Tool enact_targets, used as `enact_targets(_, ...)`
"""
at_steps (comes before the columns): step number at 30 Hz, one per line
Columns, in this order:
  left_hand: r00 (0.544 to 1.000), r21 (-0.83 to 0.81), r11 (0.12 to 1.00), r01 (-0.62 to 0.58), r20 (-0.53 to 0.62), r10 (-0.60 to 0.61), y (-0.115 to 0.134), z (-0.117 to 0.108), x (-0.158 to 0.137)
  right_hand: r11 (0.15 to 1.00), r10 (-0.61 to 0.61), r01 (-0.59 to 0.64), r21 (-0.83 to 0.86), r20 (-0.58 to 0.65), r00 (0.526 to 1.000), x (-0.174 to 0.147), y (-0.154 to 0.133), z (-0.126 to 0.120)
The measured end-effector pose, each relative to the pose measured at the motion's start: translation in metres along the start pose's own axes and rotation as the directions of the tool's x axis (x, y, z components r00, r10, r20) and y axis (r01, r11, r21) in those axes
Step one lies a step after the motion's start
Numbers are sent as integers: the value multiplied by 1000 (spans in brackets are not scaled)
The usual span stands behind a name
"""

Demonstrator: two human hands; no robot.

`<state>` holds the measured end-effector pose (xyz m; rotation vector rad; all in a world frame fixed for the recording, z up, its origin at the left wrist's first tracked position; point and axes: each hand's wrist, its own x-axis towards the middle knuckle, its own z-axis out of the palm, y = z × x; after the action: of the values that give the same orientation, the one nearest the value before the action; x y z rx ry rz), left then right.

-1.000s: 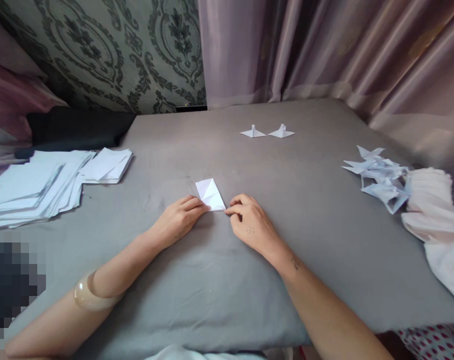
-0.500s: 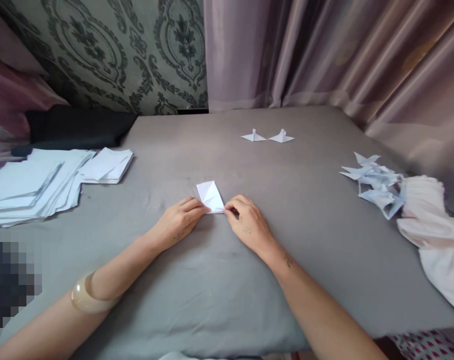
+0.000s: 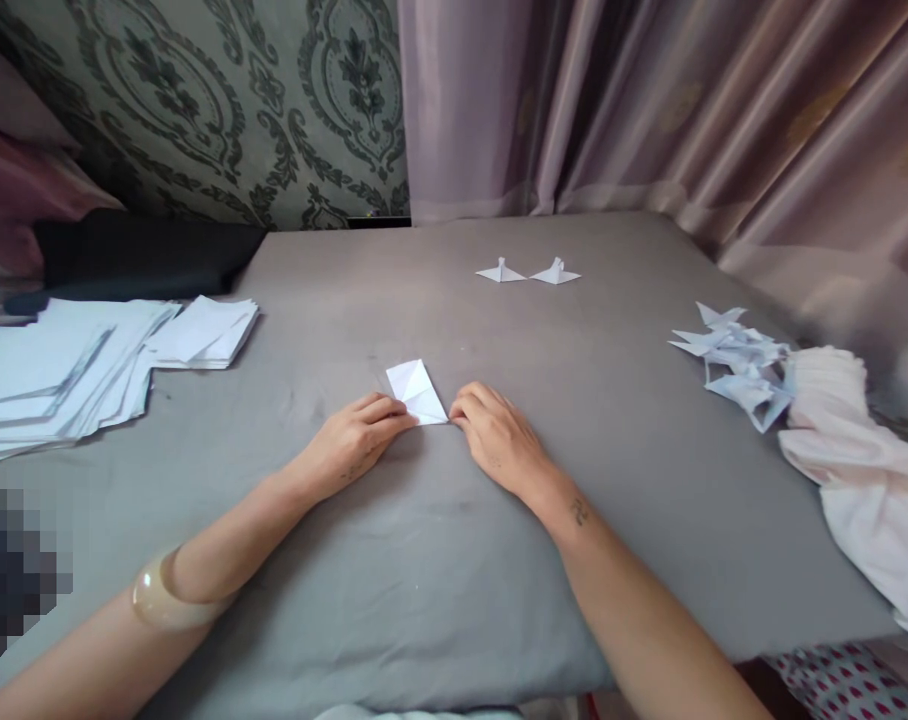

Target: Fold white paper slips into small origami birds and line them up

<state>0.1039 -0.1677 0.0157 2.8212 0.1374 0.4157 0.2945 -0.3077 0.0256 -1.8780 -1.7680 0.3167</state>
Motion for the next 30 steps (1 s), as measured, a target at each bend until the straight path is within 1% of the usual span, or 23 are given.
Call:
enact_targets(5,998,23,999,-32,47,31,-1,0,1,992,62,-54,111,-78,995,1,0,-2)
enact_targets(8,997,50,998,-42,71,39,0,0,2,993,43,-33,117,-81,996,-1,-4,-2)
enact_targets(12,994,94,994,-48,102,38,3,0,4,1000,-12,13,9,-35,999,-4,-6,0)
enact_targets(15,993,104,994,-33,119,21,4,0,5,998,-33,32,-51,-24,999,-6,-7,1)
enact_targets(18,995,68,997,-36,91,30,4,1,6,992,-56,55,-114,-5,998,-8,-8,1)
enact_targets(21,997,24,999,-33,65,31,4,0,5,975,-78,86,-204,45,996,-10,-12,1)
enact_targets(25,996,-4,1000,16,93,-15,7,-4,0,943,-75,99,-318,87,993,-13,-12,1)
enact_targets(30,992,-14,998,69,104,-67,10,-7,-5,944,-53,77,-320,85,995,-14,-6,-1)
